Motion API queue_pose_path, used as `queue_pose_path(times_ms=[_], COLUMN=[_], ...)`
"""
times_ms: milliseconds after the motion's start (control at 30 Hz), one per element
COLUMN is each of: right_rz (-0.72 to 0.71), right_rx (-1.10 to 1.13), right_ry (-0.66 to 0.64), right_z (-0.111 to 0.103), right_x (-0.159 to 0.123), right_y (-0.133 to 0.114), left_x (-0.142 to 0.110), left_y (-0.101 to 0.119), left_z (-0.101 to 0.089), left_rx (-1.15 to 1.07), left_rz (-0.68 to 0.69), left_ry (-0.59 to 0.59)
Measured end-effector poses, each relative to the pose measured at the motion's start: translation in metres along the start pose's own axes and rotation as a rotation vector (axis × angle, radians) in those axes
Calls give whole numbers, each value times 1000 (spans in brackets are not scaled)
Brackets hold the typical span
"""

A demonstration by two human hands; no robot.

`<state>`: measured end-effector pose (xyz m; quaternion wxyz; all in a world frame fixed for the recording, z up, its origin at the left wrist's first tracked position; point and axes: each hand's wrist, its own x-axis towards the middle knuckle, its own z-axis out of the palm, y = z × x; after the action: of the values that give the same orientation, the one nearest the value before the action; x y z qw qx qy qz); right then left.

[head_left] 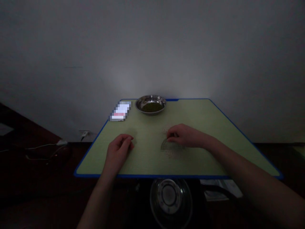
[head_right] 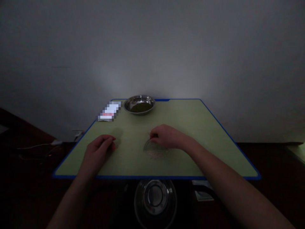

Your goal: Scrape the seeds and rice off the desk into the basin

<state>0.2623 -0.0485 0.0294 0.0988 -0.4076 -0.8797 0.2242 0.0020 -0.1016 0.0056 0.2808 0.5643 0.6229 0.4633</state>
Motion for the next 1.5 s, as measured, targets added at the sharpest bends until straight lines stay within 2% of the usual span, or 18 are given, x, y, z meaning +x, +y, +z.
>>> queue_pose_path(times_ms=[133,433,1500], right_rz=[-63,-104,-78], right_rx=[-8,-31,41], right_ry=[-31,-80,-128], right_z=[1,8,12], right_x=[-5,-16,-30], right_y=[-8,-17,-26], left_x=[0,0,0], left_y=[0,0,1], left_z=[1,1,2], left_rx=[7,-1,23], left_rz=[-2,12,8], left_ry=[0,8,19])
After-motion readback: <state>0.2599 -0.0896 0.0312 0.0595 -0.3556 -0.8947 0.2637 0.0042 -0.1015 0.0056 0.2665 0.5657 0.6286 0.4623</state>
